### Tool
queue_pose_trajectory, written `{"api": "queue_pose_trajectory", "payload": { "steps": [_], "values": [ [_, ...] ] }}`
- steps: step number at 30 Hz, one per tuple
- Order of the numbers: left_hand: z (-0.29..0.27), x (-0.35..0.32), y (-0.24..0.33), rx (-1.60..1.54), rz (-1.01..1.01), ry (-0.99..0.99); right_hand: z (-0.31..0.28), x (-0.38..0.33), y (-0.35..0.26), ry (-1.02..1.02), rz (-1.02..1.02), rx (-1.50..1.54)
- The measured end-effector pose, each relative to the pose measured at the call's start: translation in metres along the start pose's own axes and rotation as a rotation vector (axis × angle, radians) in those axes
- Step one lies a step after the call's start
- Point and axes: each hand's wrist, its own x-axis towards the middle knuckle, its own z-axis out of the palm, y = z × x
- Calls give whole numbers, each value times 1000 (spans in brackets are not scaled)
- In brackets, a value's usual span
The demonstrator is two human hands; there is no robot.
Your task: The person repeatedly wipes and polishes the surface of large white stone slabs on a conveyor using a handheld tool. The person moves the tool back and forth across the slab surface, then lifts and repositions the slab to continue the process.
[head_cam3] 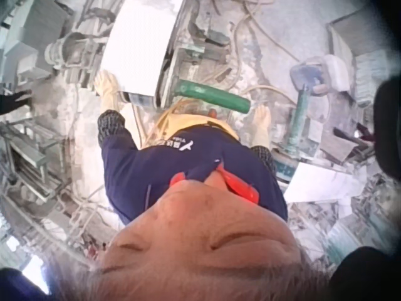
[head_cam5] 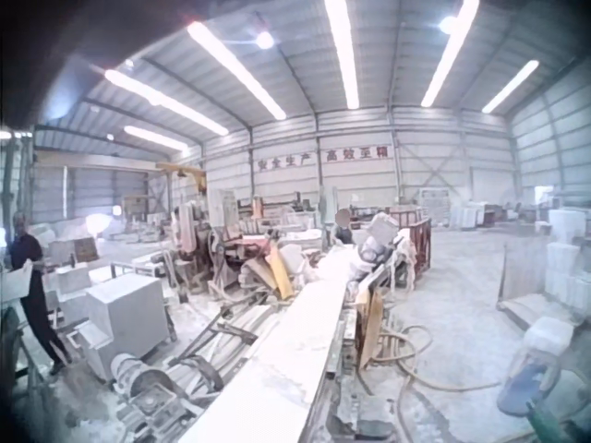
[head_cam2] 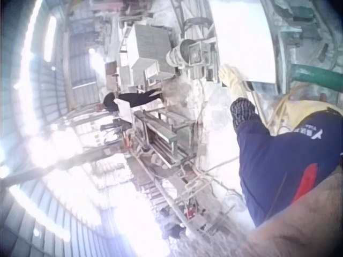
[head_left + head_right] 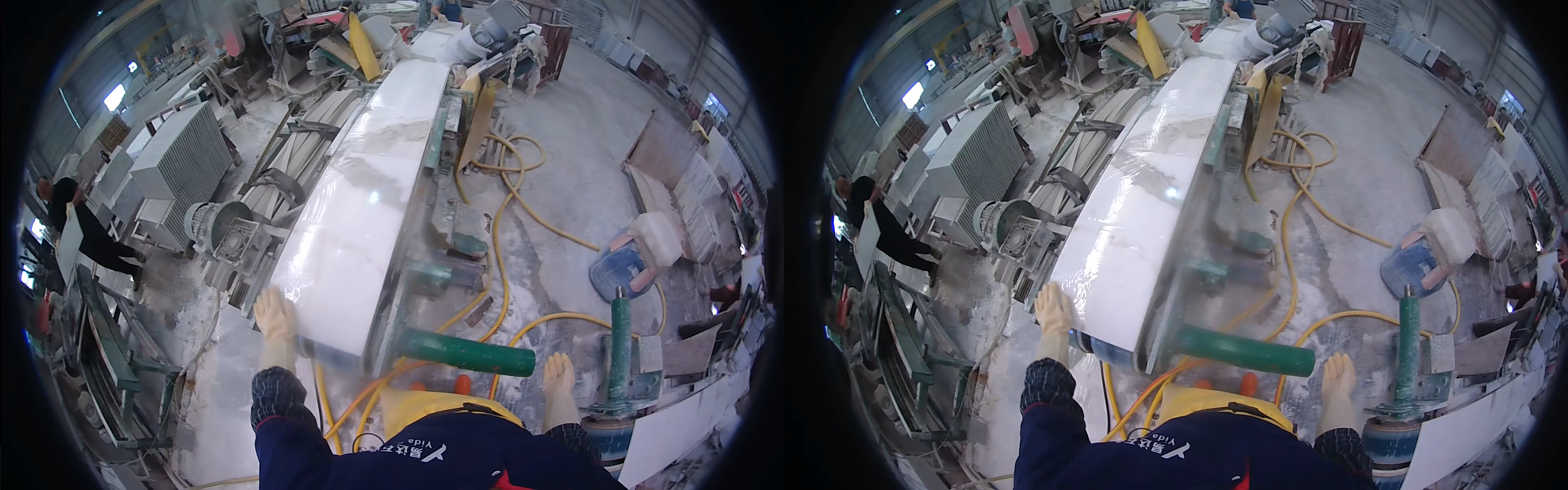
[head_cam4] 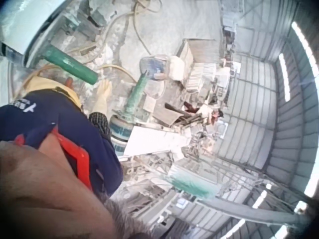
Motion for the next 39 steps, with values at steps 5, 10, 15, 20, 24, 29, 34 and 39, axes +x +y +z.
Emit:
{"api": "queue_pose_trajectory", "payload": {
  "steps": [5, 10, 15, 20, 24, 29, 34, 39],
  "values": [
    [32, 43, -6, -50, -76, -94, -17, -20, -11, -56, -61, 26],
    [51, 86, 16, -53, -31, -132, -46, -37, -18, 18, -106, 73],
    [48, 83, 18, -92, 30, -86, -56, -47, -19, 75, -126, 70],
    [36, 59, -19, -140, 113, -130, -33, -36, -14, 20, -90, 19],
    [21, 24, -43, -127, 84, -195, 4, -19, -7, -153, -20, -7],
    [-2, -21, -59, -172, 30, -146, 63, -13, 3, -238, 40, -77],
    [-18, -47, -65, -133, -3, -126, 97, -14, 14, -254, 93, -82],
    [-18, -45, -58, -56, -32, -110, 94, -13, 18, -247, 138, -89]
  ]
}}
